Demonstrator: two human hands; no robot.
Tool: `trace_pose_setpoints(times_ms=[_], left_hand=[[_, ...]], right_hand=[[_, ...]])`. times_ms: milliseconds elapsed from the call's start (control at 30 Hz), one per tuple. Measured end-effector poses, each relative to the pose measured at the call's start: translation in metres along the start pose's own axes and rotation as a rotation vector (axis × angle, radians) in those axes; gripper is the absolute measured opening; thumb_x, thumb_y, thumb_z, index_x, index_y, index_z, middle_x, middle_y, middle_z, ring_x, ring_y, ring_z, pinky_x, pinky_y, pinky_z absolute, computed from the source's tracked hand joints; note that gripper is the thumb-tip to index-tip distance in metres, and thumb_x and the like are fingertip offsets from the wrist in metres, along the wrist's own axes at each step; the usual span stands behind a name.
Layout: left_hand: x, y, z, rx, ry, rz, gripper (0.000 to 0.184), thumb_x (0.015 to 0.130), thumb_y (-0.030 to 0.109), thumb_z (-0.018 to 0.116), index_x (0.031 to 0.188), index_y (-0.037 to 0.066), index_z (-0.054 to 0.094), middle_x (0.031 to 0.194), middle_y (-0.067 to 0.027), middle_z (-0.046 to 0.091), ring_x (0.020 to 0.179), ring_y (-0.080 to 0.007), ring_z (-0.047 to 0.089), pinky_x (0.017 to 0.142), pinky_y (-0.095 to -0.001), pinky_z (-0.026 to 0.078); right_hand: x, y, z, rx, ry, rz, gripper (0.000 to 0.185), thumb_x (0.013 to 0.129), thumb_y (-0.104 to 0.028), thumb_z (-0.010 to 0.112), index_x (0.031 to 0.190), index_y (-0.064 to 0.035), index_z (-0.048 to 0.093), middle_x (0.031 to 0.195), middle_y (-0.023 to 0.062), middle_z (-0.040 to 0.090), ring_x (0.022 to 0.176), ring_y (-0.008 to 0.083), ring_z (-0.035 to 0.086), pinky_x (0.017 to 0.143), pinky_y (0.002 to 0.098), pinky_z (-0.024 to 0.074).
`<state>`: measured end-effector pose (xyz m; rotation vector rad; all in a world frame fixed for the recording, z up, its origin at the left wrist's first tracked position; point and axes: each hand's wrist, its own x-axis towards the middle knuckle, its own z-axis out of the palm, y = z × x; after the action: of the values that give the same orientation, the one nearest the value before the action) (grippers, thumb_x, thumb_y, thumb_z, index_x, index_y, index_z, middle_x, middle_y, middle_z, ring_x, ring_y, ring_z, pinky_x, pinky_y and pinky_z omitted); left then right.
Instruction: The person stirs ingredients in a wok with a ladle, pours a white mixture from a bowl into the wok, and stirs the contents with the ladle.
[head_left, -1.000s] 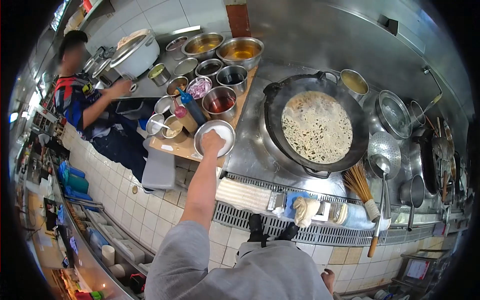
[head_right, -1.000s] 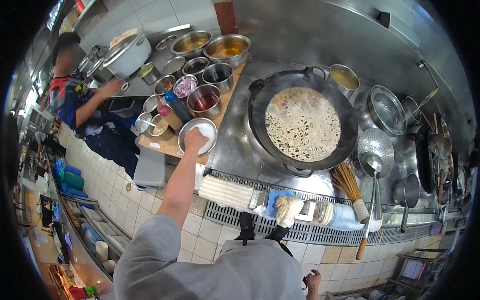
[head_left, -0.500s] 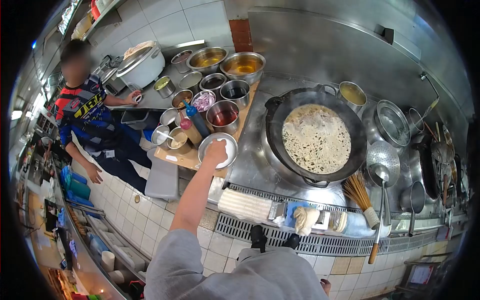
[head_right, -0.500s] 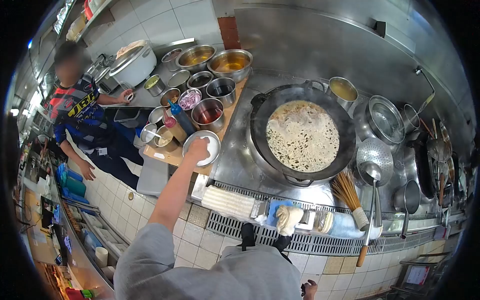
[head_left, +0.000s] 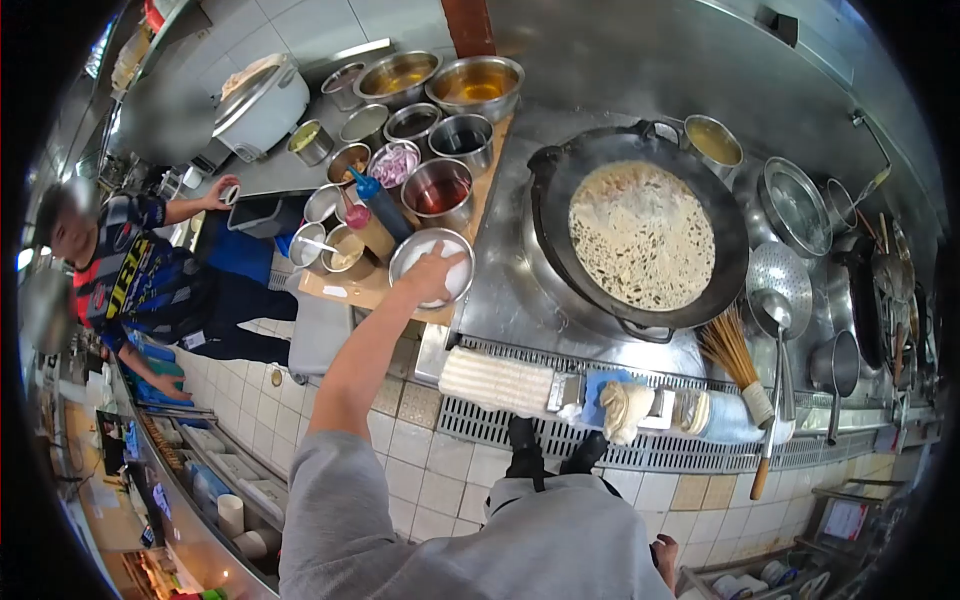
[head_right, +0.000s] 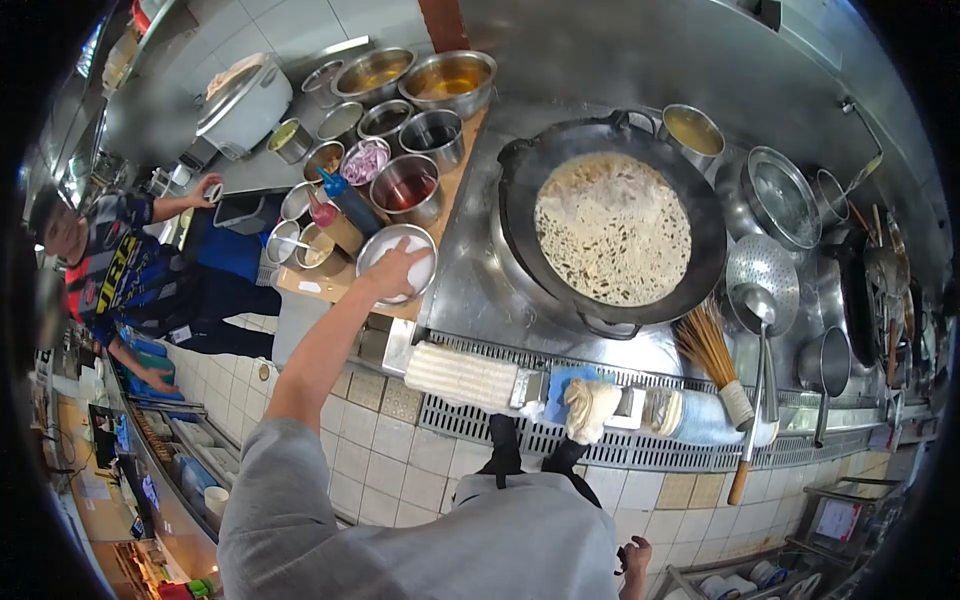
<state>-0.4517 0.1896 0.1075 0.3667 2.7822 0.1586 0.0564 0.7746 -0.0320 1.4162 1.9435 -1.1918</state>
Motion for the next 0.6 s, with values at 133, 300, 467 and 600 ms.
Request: trace_pose_setpoints(times_ms=[133, 300, 467, 600], left_hand=[[0.001, 0.002, 0.003, 0.009, 0.040, 0.027, 0.086, 0.056, 0.011, 0.078, 0.134, 0.024, 0.042, 0.135, -0.0307, 0.034, 0.111, -0.0414, 0.052, 0.095, -0.0397, 0.045], [0.002, 0.002, 0.007, 0.030, 0.123, 0.109, 0.057, 0.062, 0.008, 0.073, 0.117, 0.012, 0.057, 0.107, -0.0205, 0.054, 0.096, -0.0364, 0.057, 0.086, -0.0420, 0.048], [0.011, -0.007, 0.017, 0.009, 0.216, 0.134, 0.037, 0.064, 0.008, 0.068, 0.101, 0.007, 0.066, 0.101, -0.0191, 0.059, 0.094, -0.0350, 0.058, 0.085, -0.0420, 0.048], [0.011, 0.003, 0.009, -0.026, 0.264, 0.024, 0.023, 0.063, 0.011, 0.067, 0.085, 0.005, 0.069, 0.086, -0.0220, 0.064, 0.086, -0.0355, 0.061, 0.082, -0.0435, 0.048]], right_hand=[[0.006, 0.013, 0.004, 0.066, 0.021, -0.105, 0.041, 0.071, 0.000, 0.049, 0.111, 0.0035, 0.056, 0.061, 0.0092, 0.058, 0.039, 0.0149, 0.048, 0.033, 0.0277, 0.0364], [-0.013, -0.010, -0.001, 0.011, -0.017, -0.028, 0.044, 0.072, -0.001, 0.048, 0.116, 0.0034, 0.054, 0.064, 0.0118, 0.061, 0.043, 0.0131, 0.050, 0.034, 0.0269, 0.0364], [-0.012, -0.003, 0.001, 0.029, -0.002, -0.028, 0.044, 0.073, -0.002, 0.048, 0.116, 0.0024, 0.054, 0.064, 0.0120, 0.061, 0.039, 0.0132, 0.048, 0.032, 0.0270, 0.0358], [-0.004, 0.007, -0.001, 0.042, 0.039, 0.023, 0.043, 0.073, -0.002, 0.048, 0.116, 0.0018, 0.054, 0.063, 0.0123, 0.061, 0.041, 0.0139, 0.050, 0.031, 0.0276, 0.0363]])
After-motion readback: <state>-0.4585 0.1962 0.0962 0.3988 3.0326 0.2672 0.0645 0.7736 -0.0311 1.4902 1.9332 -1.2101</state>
